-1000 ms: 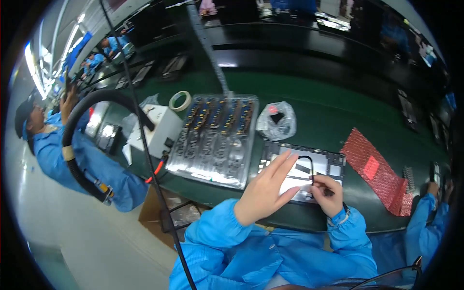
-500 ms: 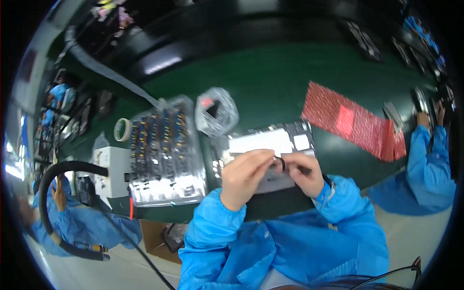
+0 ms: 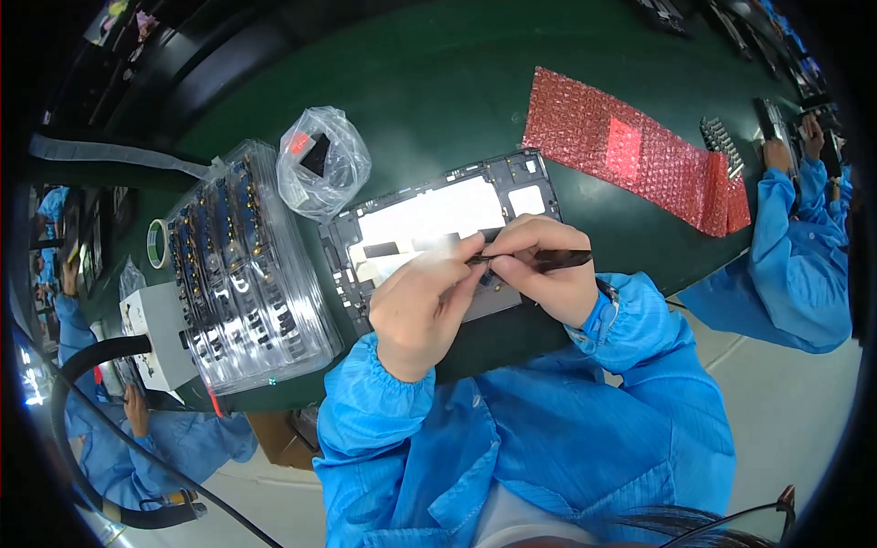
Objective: The person assembles the internal components of a tablet by placing a battery, ribbon cables, and a screen into a tablet frame, using tweezers to manipulate the ribbon cables.
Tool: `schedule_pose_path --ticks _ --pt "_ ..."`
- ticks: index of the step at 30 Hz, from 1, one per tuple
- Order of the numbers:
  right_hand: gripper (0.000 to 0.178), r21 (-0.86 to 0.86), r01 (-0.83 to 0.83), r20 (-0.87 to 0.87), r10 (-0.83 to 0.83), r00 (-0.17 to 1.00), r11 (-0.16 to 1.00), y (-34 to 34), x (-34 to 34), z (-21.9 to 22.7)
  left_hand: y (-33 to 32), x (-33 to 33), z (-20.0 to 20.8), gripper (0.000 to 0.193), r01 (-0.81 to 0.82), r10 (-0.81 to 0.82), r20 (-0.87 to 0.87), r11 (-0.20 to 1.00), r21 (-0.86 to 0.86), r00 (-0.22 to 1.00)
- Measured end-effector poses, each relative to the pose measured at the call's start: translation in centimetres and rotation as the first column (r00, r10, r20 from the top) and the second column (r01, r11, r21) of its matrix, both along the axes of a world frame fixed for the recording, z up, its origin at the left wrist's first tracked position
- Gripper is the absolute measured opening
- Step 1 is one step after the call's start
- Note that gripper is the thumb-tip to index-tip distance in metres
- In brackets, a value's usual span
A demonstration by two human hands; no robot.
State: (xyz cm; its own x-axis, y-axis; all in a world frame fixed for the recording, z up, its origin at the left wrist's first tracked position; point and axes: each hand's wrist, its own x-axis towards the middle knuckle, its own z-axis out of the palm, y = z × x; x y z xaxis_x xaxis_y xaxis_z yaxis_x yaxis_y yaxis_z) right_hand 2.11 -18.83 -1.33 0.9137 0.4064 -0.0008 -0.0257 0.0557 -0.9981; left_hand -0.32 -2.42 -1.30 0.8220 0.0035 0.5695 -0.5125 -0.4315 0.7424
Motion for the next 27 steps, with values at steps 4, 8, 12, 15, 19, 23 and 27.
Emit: schedule_pose_path --ticks 4,8,12,15,19,23,27 --pt "0.016 0.03 0.011 0.178 -0.016 0.984 0.999 0.1 0.0 -0.2 -0.1 0.1 0.6 0.021 -0.064 0.06 0.052 0.994 0.086 0.997" --pt "0.017 -0.067 0.054 0.402 -0.023 0.915 0.996 0.0 0.1 0.0 -0.2 0.1 1.1 0.019 -0.076 0.072 0.045 0.992 0.105 0.996" --pt "0.018 -0.108 0.078 0.5 -0.014 0.866 0.991 0.1 0.3 -0.2 -0.1 0.2 1.2 0.018 -0.089 0.086 0.038 0.991 0.096 0.996" --pt "0.019 -0.097 0.082 0.525 -0.019 0.851 0.992 0.1 0.4 -0.4 -0.2 0.3 1.0 0.018 -0.087 0.086 0.023 0.994 0.062 0.996" --pt "0.018 -0.121 0.103 0.535 -0.022 0.845 0.987 0.1 0.3 0.0 -0.2 0.1 1.1 0.018 -0.09 0.089 0.014 0.995 0.043 0.996" --pt "0.015 -0.088 0.121 0.59 -0.046 0.806 0.989 0.4 -0.1 0.1 -0.3 -0.1 0.6 0.017 -0.076 0.076 0.054 0.997 0.004 0.996" --pt "0.017 -0.062 0.057 0.67 -0.001 0.743 0.996 0.6 -0.4 0.3 0.4 -1.7 1.4 0.017 -0.13 0.128 0.117 0.991 0.013 0.985"
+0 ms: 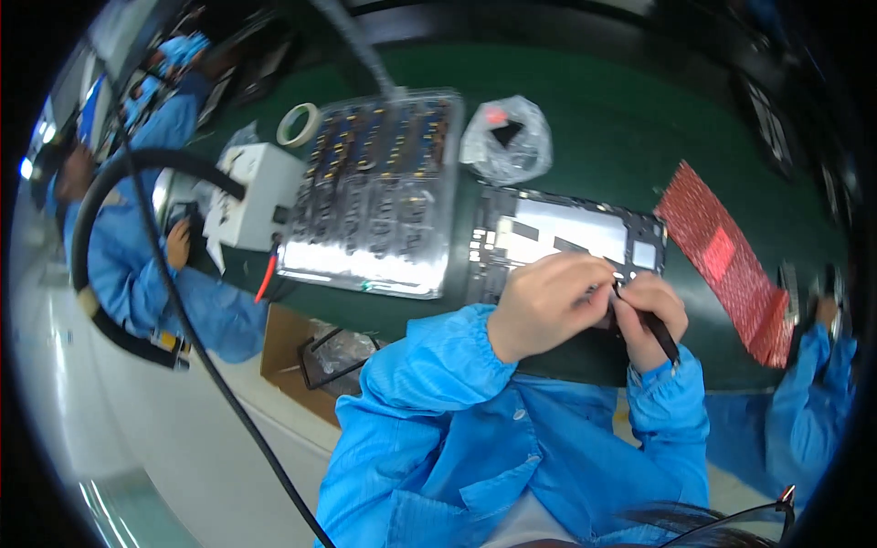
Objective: The person assembles the internal components of a tablet by placing a battery, ribbon cables, and a screen into a tablet frame, using tweezers to manipulate the ribbon cables.
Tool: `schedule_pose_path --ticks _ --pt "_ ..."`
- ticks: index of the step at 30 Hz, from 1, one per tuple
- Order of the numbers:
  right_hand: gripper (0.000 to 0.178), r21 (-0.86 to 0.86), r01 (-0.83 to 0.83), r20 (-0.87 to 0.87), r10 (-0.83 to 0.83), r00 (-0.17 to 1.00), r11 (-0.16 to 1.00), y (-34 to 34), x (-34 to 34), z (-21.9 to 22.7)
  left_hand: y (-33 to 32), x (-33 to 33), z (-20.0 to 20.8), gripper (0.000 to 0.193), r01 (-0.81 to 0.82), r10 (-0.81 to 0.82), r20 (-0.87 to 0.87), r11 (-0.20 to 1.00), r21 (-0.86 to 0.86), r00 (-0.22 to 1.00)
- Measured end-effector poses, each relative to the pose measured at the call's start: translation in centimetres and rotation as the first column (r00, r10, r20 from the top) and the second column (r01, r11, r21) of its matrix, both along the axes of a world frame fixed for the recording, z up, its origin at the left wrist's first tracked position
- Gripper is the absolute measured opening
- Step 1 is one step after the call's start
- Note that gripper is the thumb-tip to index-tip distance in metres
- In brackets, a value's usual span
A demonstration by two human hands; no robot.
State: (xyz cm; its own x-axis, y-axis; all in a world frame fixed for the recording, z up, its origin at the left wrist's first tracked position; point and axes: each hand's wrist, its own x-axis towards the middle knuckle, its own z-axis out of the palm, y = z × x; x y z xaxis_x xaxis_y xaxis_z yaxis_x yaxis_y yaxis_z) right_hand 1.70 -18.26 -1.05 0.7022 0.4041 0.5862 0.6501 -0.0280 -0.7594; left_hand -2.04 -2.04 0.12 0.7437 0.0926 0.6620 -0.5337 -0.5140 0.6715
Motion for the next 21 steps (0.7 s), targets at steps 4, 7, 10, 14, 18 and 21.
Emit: schedule_pose_path --ticks 4,7,10,14,18,21 --pt "0.016 0.07 -0.089 0.033 0.087 0.996 0.994 -0.6 -0.1 0.0 2.5 -4.2 1.5 0.018 -0.119 0.119 0.024 0.993 0.009 0.993" --pt "0.014 0.112 -0.031 -0.035 0.035 0.999 0.993 -1.1 -0.2 -0.4 6.2 -8.0 2.8 0.017 -0.327 0.328 0.011 0.937 0.126 0.945" --pt "0.012 0.131 -0.018 -0.086 0.029 0.996 0.991 -1.2 -0.5 -0.4 10.7 -10.9 2.2 0.015 -0.566 0.57 0.029 0.806 0.174 0.821" --pt "0.011 0.112 0.016 -0.073 -0.007 0.997 0.994 -1.2 -0.2 -1.1 14.1 -12.7 1.0 0.014 -0.659 0.674 -0.052 0.734 0.163 0.737" --pt "0.011 0.116 0.049 -0.156 -0.031 0.987 0.992 -0.9 -0.3 -0.9 14.6 -12.9 -0.3 0.015 -0.609 0.646 0.006 0.717 0.34 0.764" --pt "0.01 0.187 0.064 -0.195 -0.027 0.98 0.98 -0.6 0.0 -1.1 14.6 -12.1 -0.7 0.016 -0.6 0.635 0.035 0.709 0.371 0.771"
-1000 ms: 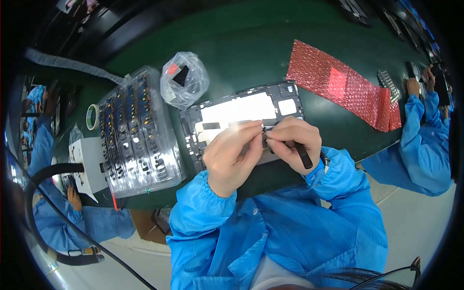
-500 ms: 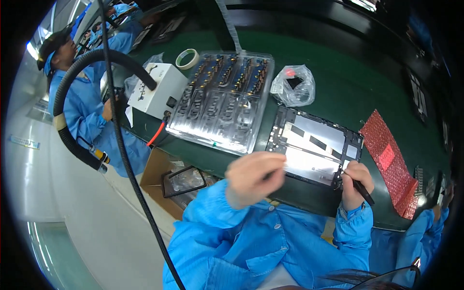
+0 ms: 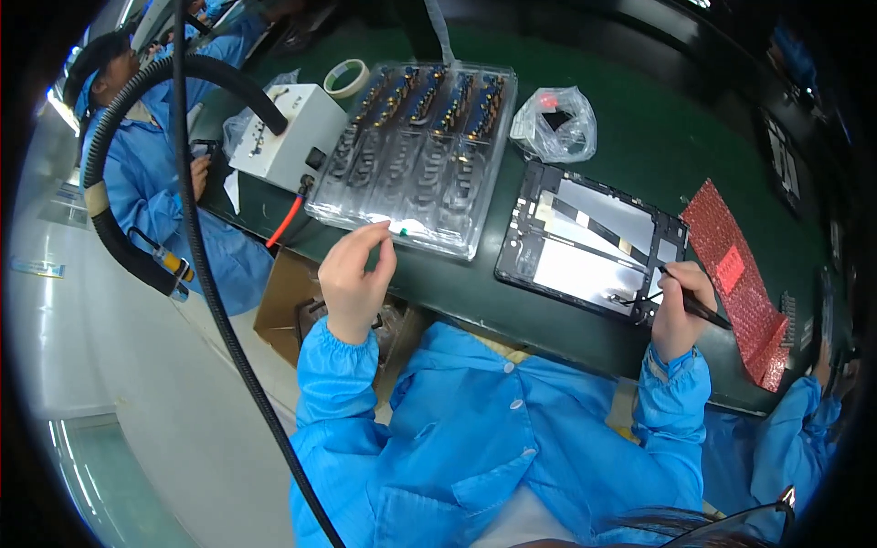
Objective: The person assembles the internal components of a tablet by placing a battery, ribbon cables, and a screen into a tablet frame, using tweezers to manipulate the ribbon cables.
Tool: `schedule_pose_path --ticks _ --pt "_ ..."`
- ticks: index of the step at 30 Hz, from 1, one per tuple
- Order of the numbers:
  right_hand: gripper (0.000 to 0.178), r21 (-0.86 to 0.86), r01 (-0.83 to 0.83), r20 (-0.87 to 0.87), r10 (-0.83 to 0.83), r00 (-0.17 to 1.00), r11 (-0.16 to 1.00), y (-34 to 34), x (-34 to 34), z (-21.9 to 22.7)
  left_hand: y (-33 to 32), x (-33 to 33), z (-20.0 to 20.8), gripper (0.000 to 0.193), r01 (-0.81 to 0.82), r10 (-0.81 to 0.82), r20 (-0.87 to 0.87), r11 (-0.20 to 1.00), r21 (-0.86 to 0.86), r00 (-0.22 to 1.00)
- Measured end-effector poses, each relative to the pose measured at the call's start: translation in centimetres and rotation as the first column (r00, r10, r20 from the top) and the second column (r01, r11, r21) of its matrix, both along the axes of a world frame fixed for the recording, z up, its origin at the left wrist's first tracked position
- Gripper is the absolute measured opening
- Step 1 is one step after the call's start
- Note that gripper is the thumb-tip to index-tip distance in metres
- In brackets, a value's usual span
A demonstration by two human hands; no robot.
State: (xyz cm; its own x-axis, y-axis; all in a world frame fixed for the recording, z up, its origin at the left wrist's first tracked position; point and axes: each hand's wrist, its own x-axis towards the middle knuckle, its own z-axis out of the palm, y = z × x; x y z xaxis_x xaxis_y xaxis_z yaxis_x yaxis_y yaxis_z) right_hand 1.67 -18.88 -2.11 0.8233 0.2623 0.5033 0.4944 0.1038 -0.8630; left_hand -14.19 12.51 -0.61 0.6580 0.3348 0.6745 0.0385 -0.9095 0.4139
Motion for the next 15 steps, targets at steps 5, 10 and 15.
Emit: schedule_pose_path --ticks 5,10,15 --pt "0.013 0.076 -0.009 0.011 0.008 1.0 0.997 0.14 0.21 0.07 0.13 0.74 -0.63 0.016 0.057 -0.056 -0.019 0.998 0.013 0.998" --pt "0.012 0.089 -0.011 -0.001 0.011 1.0 0.996 0.18 0.25 -0.2 0.3 0.82 -1.1 0.015 0.032 -0.028 -0.053 0.996 0.081 0.998" --pt "0.011 0.089 -0.008 -0.006 0.009 1.0 0.996 0.33 0.12 -0.27 0.77 0.2 -1.18 0.018 0.039 -0.024 -0.074 0.977 0.209 0.997"
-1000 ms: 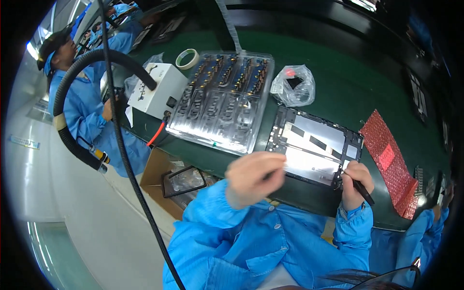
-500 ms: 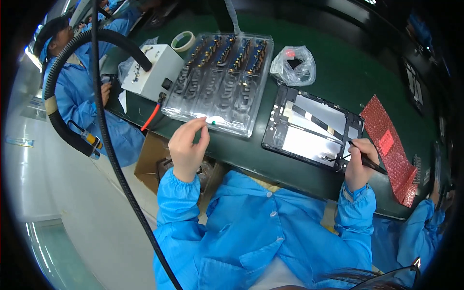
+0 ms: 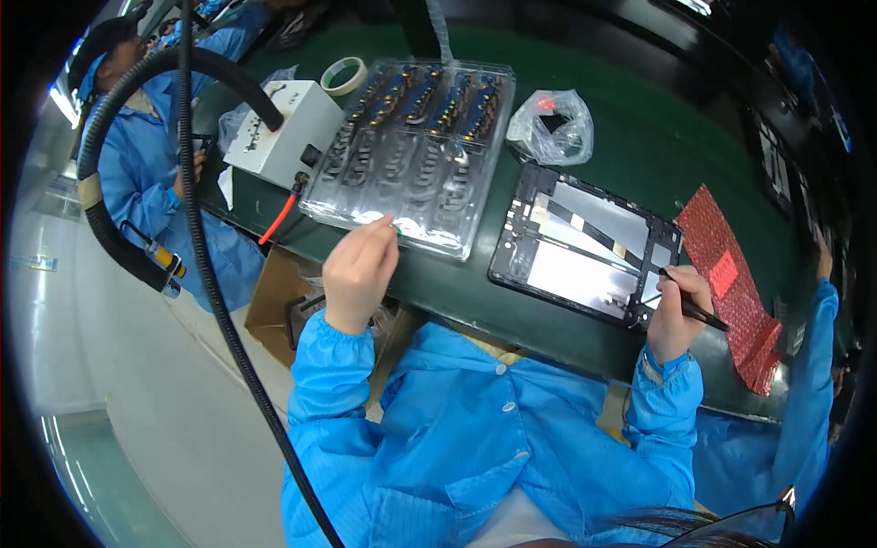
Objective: The person assembles the internal components of a tablet by placing a battery, ribbon cables, and a screen into a tablet frame, using tweezers to manipulate the ribbon cables.
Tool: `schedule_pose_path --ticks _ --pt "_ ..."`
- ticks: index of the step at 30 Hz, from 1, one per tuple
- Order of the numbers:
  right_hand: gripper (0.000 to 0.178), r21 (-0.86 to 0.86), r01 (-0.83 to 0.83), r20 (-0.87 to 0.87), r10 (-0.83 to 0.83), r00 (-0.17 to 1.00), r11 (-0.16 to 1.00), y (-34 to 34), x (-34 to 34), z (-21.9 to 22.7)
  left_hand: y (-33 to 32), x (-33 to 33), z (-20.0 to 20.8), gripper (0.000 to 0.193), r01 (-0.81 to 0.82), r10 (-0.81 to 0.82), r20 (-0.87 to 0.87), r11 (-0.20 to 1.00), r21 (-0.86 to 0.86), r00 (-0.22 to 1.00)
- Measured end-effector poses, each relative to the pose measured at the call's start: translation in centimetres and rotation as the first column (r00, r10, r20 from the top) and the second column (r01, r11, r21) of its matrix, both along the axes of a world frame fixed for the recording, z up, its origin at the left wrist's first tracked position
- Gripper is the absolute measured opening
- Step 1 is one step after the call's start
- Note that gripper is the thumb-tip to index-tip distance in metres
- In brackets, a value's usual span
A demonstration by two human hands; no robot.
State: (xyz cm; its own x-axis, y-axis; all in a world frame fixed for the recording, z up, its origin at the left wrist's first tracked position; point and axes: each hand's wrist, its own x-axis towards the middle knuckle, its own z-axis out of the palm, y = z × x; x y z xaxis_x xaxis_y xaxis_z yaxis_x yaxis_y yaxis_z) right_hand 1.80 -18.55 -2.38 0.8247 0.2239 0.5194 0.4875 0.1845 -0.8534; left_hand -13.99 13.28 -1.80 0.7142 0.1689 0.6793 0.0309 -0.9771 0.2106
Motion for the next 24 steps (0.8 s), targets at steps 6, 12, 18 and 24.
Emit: schedule_pose_path --ticks 6,12,18,24 --pt "0.014 -0.036 0.062 -0.002 -0.062 0.998 0.997 -1.0 -0.2 -0.6 -0.2 -0.5 -0.9 0.021 0.055 -0.052 -0.027 0.989 0.138 0.998" --pt "0.011 -0.043 -0.008 -0.025 0.007 1.0 0.999 -0.7 -0.1 0.0 -1.3 -1.2 -0.7 0.025 0.033 -0.024 -0.068 0.991 0.13 0.997" --pt "0.004 -0.006 -0.281 -0.318 0.265 0.911 0.96 -2.1 2.3 2.0 -9.2 4.7 6.8 0.036 0.354 -0.351 0.056 0.933 -0.066 0.935" --pt "0.011 0.379 -0.325 -0.421 0.475 0.773 0.866 -7.0 4.7 2.8 -14.0 16.2 -0.1 0.036 0.27 -0.235 -0.232 0.954 0.133 0.944"
